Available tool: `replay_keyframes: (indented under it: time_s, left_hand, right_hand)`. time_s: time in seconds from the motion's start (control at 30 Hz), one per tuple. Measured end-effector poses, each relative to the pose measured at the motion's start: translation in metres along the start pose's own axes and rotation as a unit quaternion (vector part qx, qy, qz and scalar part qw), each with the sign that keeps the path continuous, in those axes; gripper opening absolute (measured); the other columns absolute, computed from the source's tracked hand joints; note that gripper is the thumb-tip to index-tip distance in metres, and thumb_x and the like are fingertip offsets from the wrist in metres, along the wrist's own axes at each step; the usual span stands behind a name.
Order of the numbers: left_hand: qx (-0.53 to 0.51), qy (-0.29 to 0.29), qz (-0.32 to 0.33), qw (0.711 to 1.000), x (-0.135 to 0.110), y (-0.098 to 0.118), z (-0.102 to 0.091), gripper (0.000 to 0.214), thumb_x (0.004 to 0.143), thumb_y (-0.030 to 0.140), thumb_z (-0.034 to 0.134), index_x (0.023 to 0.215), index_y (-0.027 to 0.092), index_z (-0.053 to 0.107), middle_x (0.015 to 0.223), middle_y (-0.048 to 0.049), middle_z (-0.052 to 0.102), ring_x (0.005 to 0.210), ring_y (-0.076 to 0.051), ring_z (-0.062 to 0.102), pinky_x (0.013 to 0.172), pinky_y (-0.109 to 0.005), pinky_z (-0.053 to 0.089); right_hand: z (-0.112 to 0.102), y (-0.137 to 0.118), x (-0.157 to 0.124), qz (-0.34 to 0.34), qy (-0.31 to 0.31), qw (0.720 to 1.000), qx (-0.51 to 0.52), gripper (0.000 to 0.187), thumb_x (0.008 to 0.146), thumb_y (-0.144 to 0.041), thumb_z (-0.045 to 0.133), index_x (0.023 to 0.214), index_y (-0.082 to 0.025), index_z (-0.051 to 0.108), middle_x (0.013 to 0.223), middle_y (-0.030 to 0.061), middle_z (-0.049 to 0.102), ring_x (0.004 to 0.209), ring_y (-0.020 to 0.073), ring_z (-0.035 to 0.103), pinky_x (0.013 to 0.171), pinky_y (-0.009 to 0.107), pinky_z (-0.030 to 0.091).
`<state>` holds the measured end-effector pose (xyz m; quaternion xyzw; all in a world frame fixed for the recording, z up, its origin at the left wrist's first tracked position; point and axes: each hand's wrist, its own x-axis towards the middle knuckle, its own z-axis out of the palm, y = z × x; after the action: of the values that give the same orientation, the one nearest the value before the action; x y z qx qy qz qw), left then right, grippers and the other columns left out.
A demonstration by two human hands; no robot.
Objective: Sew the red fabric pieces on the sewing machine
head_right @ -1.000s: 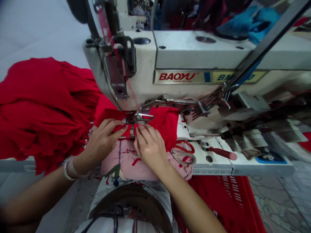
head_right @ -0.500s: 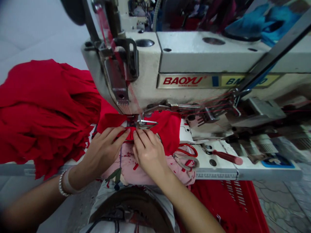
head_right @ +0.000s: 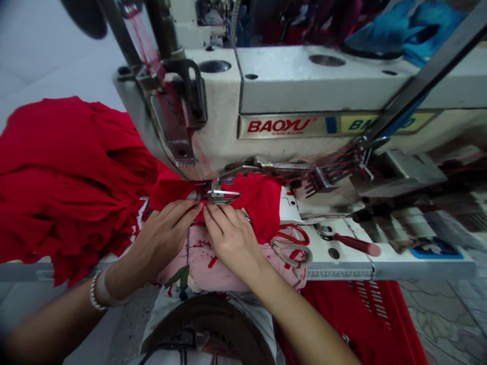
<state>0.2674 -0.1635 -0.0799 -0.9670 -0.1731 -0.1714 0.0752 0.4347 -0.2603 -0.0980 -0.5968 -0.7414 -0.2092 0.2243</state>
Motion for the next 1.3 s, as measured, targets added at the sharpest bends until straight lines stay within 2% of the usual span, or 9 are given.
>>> replay_keyframes:
  time_s: [0.17, 0.37, 0.53, 0.73, 0.93, 1.07, 1.3]
  left_hand:
    - [-0.009, 0.01, 0.006, 1.0, -0.001, -0.001, 0.002, 0.041, 0.094, 0.007, 0.041, 0.132, 0.006, 0.054, 0.131, -0.0172, 0.059, 0.116, -0.028, 0.055, 0.089, -0.04, 0.052]
    - [-0.001, 0.003, -0.001, 1.0, 0.002, -0.001, 0.004, 0.041, 0.094, 0.007, 0.038, 0.133, 0.006, 0.052, 0.131, -0.0178, 0.058, 0.115, -0.029, 0.056, 0.085, -0.039, 0.053]
    - [-0.035, 0.014, 0.005, 0.999, 0.003, -0.003, 0.005, 0.038, 0.095, 0.006, 0.037, 0.129, 0.005, 0.053, 0.132, -0.0187, 0.057, 0.119, -0.029, 0.054, 0.095, -0.042, 0.052]
    - [-0.05, 0.011, 0.013, 0.999, 0.007, -0.007, 0.007, 0.036, 0.093, 0.006, 0.043, 0.128, 0.002, 0.053, 0.129, -0.0197, 0.057, 0.116, -0.03, 0.056, 0.094, -0.044, 0.054]
    - [-0.054, 0.032, 0.025, 0.998, 0.009, -0.011, 0.008, 0.034, 0.093, 0.003, 0.04, 0.121, 0.006, 0.058, 0.121, -0.0168, 0.062, 0.109, -0.027, 0.061, 0.09, -0.042, 0.058]
    - [-0.057, 0.032, 0.03, 0.997, 0.012, -0.014, 0.008, 0.031, 0.093, 0.007, 0.044, 0.121, 0.005, 0.059, 0.122, -0.0174, 0.063, 0.11, -0.029, 0.062, 0.09, -0.044, 0.058]
    - [-0.071, 0.053, 0.045, 0.995, 0.013, -0.02, 0.007, 0.034, 0.094, 0.007, 0.041, 0.122, 0.007, 0.06, 0.123, -0.0161, 0.065, 0.112, -0.028, 0.063, 0.091, -0.043, 0.058]
  right_hand:
    - [0.0, -0.001, 0.001, 0.021, -0.019, 1.0, -0.006, 0.032, 0.094, -0.012, 0.048, 0.122, -0.007, 0.063, 0.124, 0.0149, 0.065, 0.113, 0.0271, 0.056, 0.084, 0.042, 0.053]
    - [0.001, -0.001, 0.004, 0.033, -0.01, 0.999, 0.002, 0.034, 0.095, -0.015, 0.047, 0.122, -0.005, 0.064, 0.123, 0.0153, 0.065, 0.11, 0.0285, 0.057, 0.082, 0.043, 0.053]
    - [0.003, 0.0, 0.007, 0.05, -0.023, 0.998, 0.02, 0.036, 0.094, -0.015, 0.046, 0.124, -0.005, 0.063, 0.124, 0.0169, 0.065, 0.112, 0.0295, 0.056, 0.084, 0.045, 0.053]
    - [0.008, 0.004, 0.011, 0.066, -0.009, 0.998, 0.019, 0.033, 0.095, -0.017, 0.046, 0.119, -0.006, 0.066, 0.122, 0.0146, 0.066, 0.106, 0.0271, 0.06, 0.079, 0.04, 0.053]
    - [0.009, 0.007, 0.013, 0.106, -0.029, 0.989, 0.103, 0.03, 0.097, -0.017, 0.045, 0.116, -0.012, 0.067, 0.116, 0.0124, 0.067, 0.108, 0.0231, 0.061, 0.083, 0.036, 0.052]
    - [0.009, 0.007, 0.015, 0.124, -0.037, 0.985, 0.115, 0.029, 0.097, -0.017, 0.046, 0.115, -0.011, 0.067, 0.11, 0.0131, 0.068, 0.106, 0.0227, 0.062, 0.082, 0.035, 0.053]
    - [0.012, 0.013, 0.01, 0.119, -0.013, 0.982, 0.144, 0.028, 0.095, -0.016, 0.048, 0.113, -0.012, 0.068, 0.11, 0.0136, 0.069, 0.107, 0.0237, 0.063, 0.087, 0.039, 0.055]
